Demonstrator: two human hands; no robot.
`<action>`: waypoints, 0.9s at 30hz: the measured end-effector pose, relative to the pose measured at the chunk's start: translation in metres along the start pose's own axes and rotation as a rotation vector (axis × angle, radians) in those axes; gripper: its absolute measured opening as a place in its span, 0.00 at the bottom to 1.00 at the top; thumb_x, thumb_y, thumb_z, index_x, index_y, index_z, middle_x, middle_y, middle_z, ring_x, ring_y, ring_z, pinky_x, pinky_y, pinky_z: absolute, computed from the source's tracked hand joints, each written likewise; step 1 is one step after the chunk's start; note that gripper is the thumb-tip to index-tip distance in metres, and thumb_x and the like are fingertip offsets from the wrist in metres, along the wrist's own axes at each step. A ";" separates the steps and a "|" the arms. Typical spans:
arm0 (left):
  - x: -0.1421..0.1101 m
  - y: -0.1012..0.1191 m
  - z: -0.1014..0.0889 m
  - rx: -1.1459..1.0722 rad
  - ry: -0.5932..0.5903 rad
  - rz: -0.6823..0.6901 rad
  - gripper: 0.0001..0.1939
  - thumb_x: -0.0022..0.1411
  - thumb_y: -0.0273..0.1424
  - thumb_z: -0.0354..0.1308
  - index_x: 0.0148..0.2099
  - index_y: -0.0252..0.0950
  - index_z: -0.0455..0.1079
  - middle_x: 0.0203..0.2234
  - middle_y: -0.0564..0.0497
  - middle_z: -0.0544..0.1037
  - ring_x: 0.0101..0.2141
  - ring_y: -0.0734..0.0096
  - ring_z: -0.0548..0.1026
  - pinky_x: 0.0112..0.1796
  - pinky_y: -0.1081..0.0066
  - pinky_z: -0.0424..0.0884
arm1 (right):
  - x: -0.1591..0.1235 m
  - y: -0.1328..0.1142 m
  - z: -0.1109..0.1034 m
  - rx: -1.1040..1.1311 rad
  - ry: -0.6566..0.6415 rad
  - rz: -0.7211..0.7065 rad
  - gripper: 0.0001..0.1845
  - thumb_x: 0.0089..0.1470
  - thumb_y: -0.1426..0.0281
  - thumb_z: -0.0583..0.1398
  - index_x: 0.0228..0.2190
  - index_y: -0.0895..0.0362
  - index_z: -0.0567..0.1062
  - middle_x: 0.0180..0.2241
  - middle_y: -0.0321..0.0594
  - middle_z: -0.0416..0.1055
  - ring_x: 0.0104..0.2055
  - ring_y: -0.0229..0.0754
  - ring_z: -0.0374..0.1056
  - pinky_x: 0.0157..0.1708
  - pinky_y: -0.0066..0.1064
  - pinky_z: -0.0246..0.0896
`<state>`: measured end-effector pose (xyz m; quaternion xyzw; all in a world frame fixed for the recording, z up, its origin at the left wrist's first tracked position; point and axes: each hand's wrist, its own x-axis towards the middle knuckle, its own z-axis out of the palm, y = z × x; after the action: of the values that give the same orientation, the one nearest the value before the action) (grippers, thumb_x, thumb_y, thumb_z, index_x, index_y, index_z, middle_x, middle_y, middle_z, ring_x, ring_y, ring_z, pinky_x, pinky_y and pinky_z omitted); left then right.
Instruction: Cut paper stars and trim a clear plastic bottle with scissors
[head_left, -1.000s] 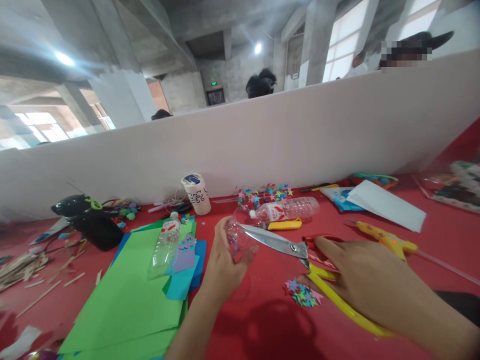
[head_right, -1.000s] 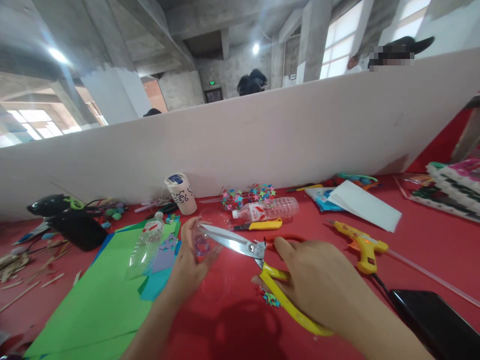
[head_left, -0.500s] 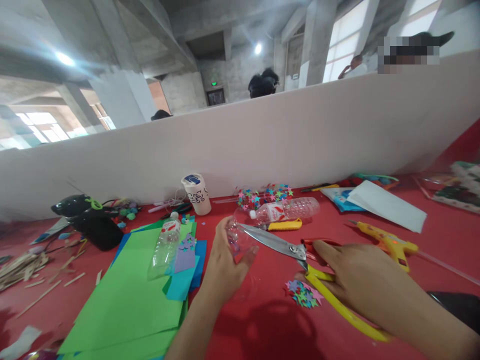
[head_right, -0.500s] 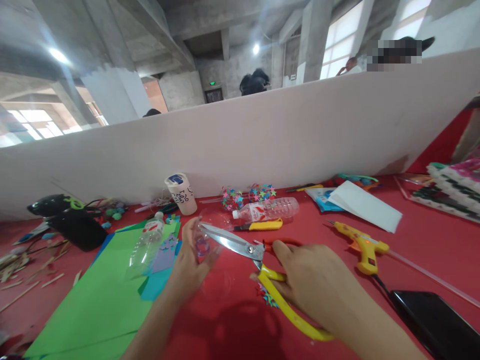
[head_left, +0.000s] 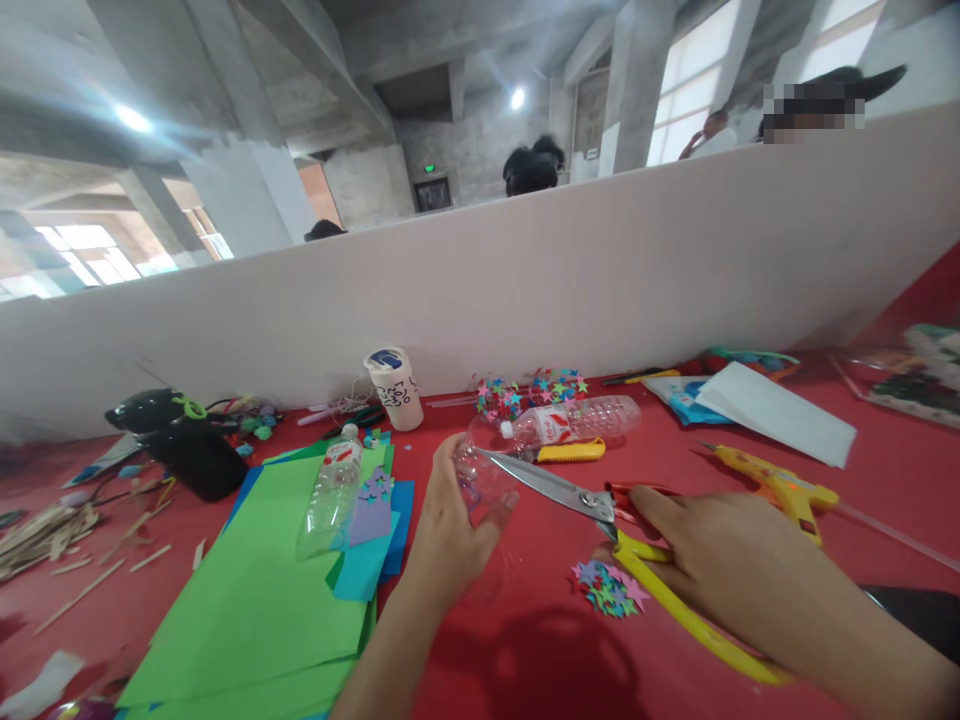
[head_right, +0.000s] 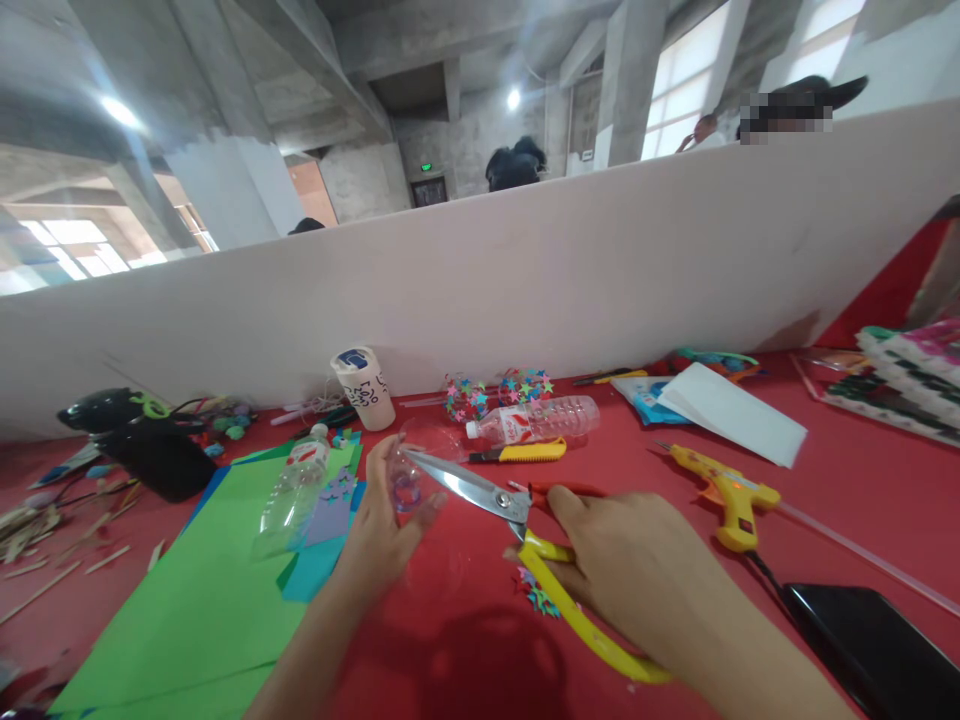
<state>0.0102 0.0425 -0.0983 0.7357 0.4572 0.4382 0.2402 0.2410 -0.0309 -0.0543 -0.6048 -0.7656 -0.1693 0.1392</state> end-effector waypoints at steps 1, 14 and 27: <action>0.000 -0.001 0.001 0.011 0.009 0.010 0.33 0.62 0.41 0.58 0.64 0.37 0.51 0.59 0.34 0.64 0.61 0.49 0.65 0.58 0.45 0.62 | 0.000 -0.002 -0.002 -0.021 -0.017 -0.020 0.09 0.54 0.67 0.57 0.24 0.53 0.70 0.13 0.42 0.71 0.16 0.55 0.71 0.21 0.33 0.35; -0.005 -0.001 0.014 0.173 0.147 0.143 0.34 0.65 0.44 0.55 0.66 0.40 0.47 0.56 0.34 0.67 0.59 0.44 0.66 0.53 0.42 0.68 | 0.002 -0.007 -0.006 -0.057 -0.188 0.014 0.05 0.56 0.69 0.55 0.30 0.56 0.71 0.18 0.45 0.76 0.21 0.58 0.75 0.22 0.33 0.33; -0.005 0.000 0.015 0.170 0.138 0.104 0.34 0.65 0.43 0.55 0.66 0.37 0.47 0.59 0.31 0.65 0.60 0.45 0.66 0.55 0.42 0.66 | 0.004 -0.007 -0.004 -0.091 -0.226 0.005 0.04 0.54 0.74 0.56 0.29 0.54 0.69 0.18 0.44 0.77 0.21 0.56 0.76 0.20 0.33 0.32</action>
<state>0.0217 0.0394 -0.1080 0.7442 0.4692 0.4595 0.1219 0.2333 -0.0303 -0.0493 -0.6276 -0.7665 -0.1343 0.0246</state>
